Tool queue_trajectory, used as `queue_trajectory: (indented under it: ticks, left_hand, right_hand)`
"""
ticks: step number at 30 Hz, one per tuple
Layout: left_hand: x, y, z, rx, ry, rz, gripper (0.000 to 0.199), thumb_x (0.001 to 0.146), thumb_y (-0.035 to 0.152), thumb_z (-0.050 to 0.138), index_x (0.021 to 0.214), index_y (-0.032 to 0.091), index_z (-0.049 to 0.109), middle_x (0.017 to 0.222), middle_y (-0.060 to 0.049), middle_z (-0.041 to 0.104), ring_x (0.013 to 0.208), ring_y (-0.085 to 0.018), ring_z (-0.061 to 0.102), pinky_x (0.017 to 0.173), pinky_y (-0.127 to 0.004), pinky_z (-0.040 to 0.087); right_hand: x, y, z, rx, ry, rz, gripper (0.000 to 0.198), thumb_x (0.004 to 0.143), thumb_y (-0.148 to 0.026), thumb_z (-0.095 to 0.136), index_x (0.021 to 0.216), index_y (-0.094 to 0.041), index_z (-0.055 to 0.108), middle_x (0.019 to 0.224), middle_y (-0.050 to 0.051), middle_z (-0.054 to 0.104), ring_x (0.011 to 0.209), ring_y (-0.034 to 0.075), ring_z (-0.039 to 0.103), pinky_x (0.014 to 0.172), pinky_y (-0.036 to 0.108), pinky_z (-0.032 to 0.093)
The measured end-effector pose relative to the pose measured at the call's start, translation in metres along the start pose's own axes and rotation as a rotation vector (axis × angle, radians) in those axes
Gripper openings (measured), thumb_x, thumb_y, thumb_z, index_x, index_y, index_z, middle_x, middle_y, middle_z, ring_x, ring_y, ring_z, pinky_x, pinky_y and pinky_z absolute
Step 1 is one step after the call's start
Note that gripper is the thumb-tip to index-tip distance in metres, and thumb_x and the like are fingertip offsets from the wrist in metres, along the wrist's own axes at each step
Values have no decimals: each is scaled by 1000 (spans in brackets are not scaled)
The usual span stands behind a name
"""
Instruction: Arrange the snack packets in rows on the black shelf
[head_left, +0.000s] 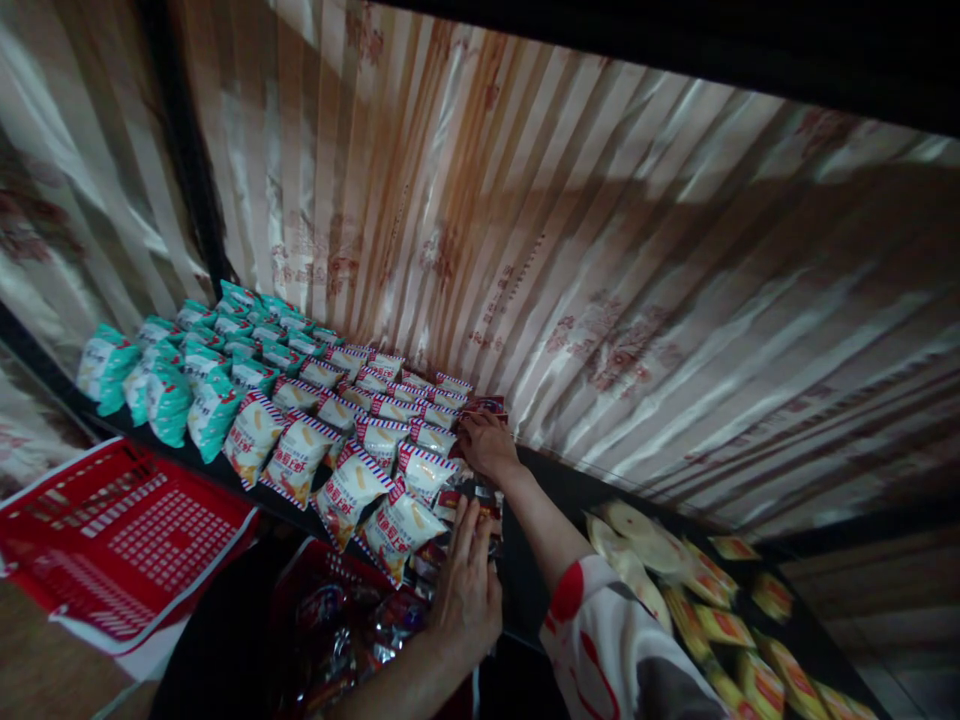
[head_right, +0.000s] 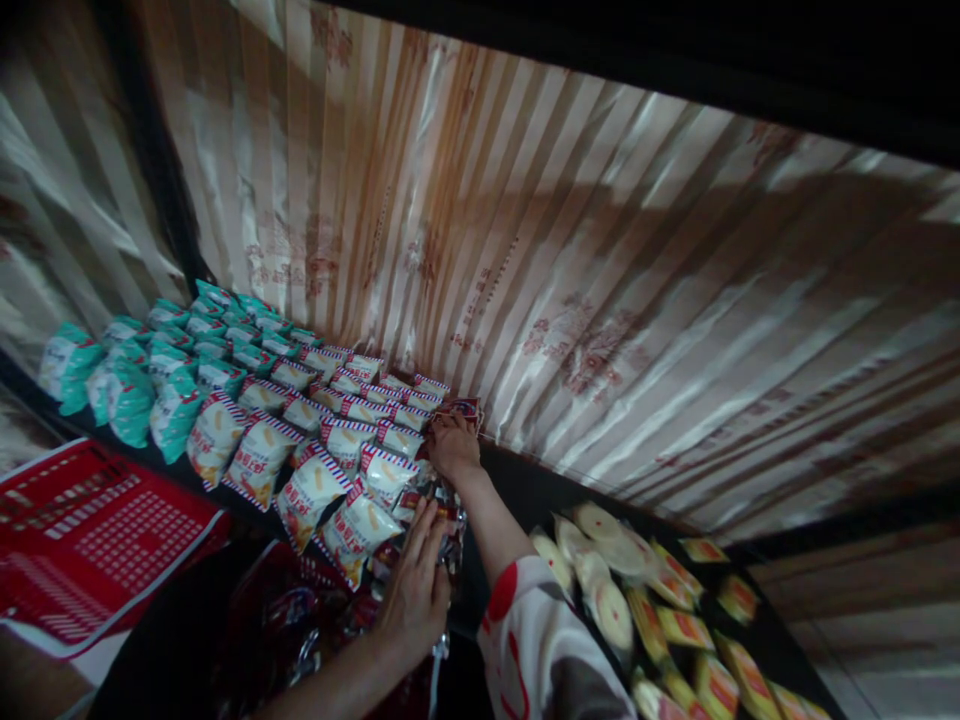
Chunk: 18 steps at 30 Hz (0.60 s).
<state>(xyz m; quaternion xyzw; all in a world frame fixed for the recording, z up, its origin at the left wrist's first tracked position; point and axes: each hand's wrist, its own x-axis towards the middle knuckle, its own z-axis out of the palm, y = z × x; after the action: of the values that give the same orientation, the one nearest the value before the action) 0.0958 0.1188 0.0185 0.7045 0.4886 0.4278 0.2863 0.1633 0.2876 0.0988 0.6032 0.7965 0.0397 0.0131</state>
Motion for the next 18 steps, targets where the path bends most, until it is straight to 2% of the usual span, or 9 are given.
queue_trajectory:
  ticks: [3, 6, 8, 11, 14, 16, 18]
  left_hand:
    - [-3, 0, 0, 24, -29, 16, 62, 77, 4, 35, 139, 11, 30, 151, -11, 16, 140, -26, 7, 113, -52, 25]
    - [-6, 1, 0, 57, -37, 40, 62, 78, 4, 35, 140, 10, 29, 152, -11, 14, 140, -27, 5, 113, -52, 24]
    - [-8, 3, -1, 81, -34, 69, 61, 79, 4, 34, 139, 10, 29, 152, -12, 16, 140, -26, 4, 112, -51, 26]
    - [-12, 6, -8, 96, -14, 136, 58, 79, 4, 34, 137, 8, 32, 150, -15, 19, 140, -26, 5, 111, -50, 28]
    - [-28, 3, -22, 75, -10, 233, 50, 80, 4, 34, 129, 9, 42, 144, -15, 34, 139, -25, 18, 110, -48, 30]
    - [-50, -6, -32, 42, -45, 293, 45, 80, 4, 33, 121, 13, 50, 130, -13, 50, 131, -21, 34, 107, -43, 37]
    - [-80, -20, -40, 11, -96, 304, 41, 80, 4, 34, 113, 15, 56, 115, -11, 59, 119, -19, 47, 101, -38, 43]
  right_hand:
    - [1, 3, 3, 44, 42, -12, 37, 84, -25, 46, 117, -16, 59, 130, 10, 53, 128, 26, 33, 102, 40, 28]
    - [2, 6, 7, 113, 103, -55, 31, 85, -25, 46, 107, -15, 64, 125, 11, 57, 125, 23, 39, 105, 38, 28]
    - [1, 8, 7, 183, 181, -88, 30, 86, -22, 42, 102, -14, 66, 120, 11, 60, 121, 20, 45, 106, 37, 28]
    - [-11, 9, 3, 332, 346, -63, 31, 85, -20, 41, 102, -13, 66, 117, 12, 62, 119, 21, 47, 105, 38, 31]
    - [-47, 5, -5, 515, 538, 8, 32, 85, -25, 41, 106, -13, 63, 115, 12, 63, 115, 22, 51, 100, 39, 38]
    - [-85, -1, -8, 633, 657, 57, 33, 87, -29, 41, 110, -15, 60, 111, 10, 64, 107, 21, 57, 95, 37, 42]
    - [-131, -12, -6, 731, 702, 81, 31, 87, -31, 42, 108, -18, 60, 104, 8, 67, 98, 20, 61, 90, 36, 46]
